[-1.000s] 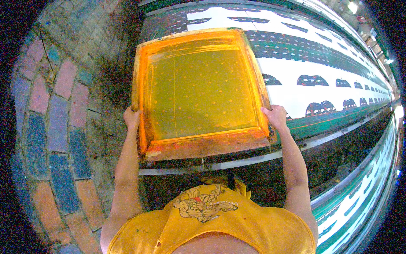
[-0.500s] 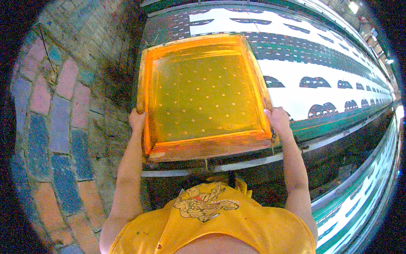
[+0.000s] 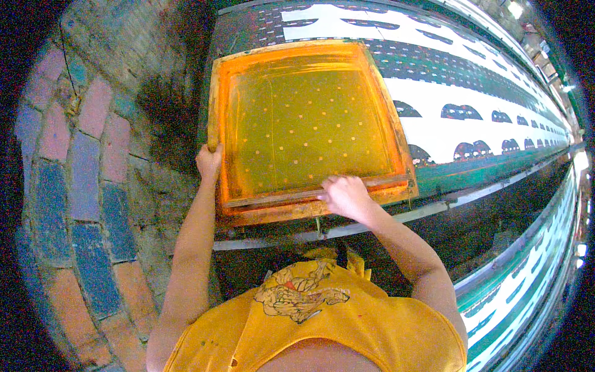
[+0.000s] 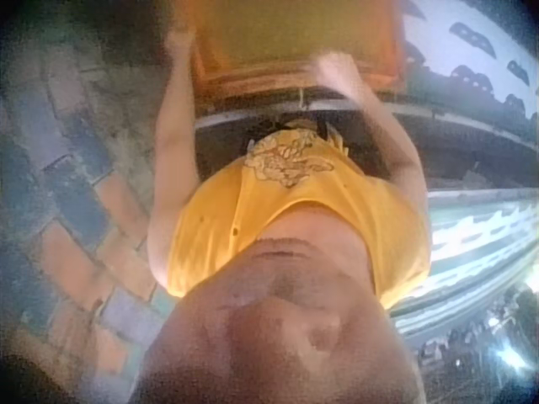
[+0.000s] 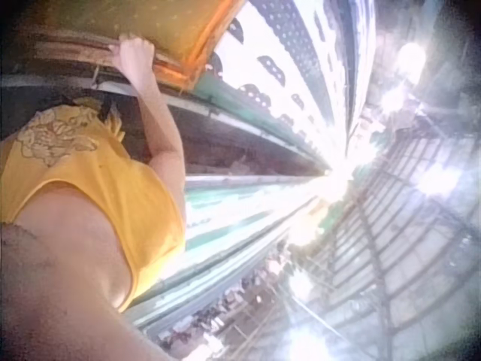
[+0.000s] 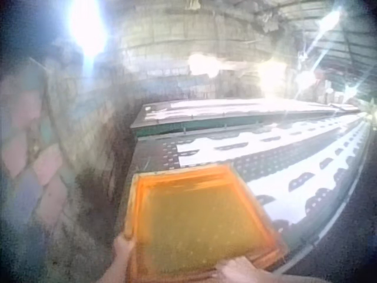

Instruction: The person holds a square screen-printing frame over a conveyor belt and repeatedly uses a squeegee to pull a green viscous substance across the mesh. The person moves the frame along the belt and continues the squeegee strokes throughout the clip.

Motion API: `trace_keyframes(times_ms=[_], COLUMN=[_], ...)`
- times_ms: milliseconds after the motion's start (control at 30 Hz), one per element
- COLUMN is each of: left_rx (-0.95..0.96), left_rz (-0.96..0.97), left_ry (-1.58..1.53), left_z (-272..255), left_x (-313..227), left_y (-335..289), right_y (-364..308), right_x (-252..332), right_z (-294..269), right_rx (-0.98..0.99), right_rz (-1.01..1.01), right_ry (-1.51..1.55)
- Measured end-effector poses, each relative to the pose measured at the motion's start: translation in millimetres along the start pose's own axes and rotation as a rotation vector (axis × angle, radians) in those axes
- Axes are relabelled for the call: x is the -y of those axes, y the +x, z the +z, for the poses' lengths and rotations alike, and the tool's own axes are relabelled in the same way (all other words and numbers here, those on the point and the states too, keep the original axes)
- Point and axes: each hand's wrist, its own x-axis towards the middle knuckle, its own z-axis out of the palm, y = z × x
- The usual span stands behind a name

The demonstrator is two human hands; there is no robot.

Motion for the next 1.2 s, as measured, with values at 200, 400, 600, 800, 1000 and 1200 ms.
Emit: trace_keyframes(times_ms=[200,400,600,800,1000,1200], left_rx=[-0.002,-0.02,-0.031,-0.045,0.034,-0.025], left_rz=[0.008,0.01,-0.013,-0.011,-0.059,-0.032], left_ry=[0.057,0.003,-0.039,-0.071,-0.046,0.011], left_z=[3,5,5,1,1,5], left_x=[5,4,-1,6,8,16], left_y=[6,2,-4,-2,0,-3], right_y=[25,2,-1,84,213,323], right_x=[-9,-3,3,-50,-123,-176], right_z=[-19,8,50,37,-2,-49], right_rx=[0.015,-0.038,-0.289,-0.313,-0.285,-0.227], right_rz=[0.032,0.068,0.015,0.002,0.037,0.111], right_ry=[-0.043,-0.045,-0.107,-0.151,-0.2,-0.185])
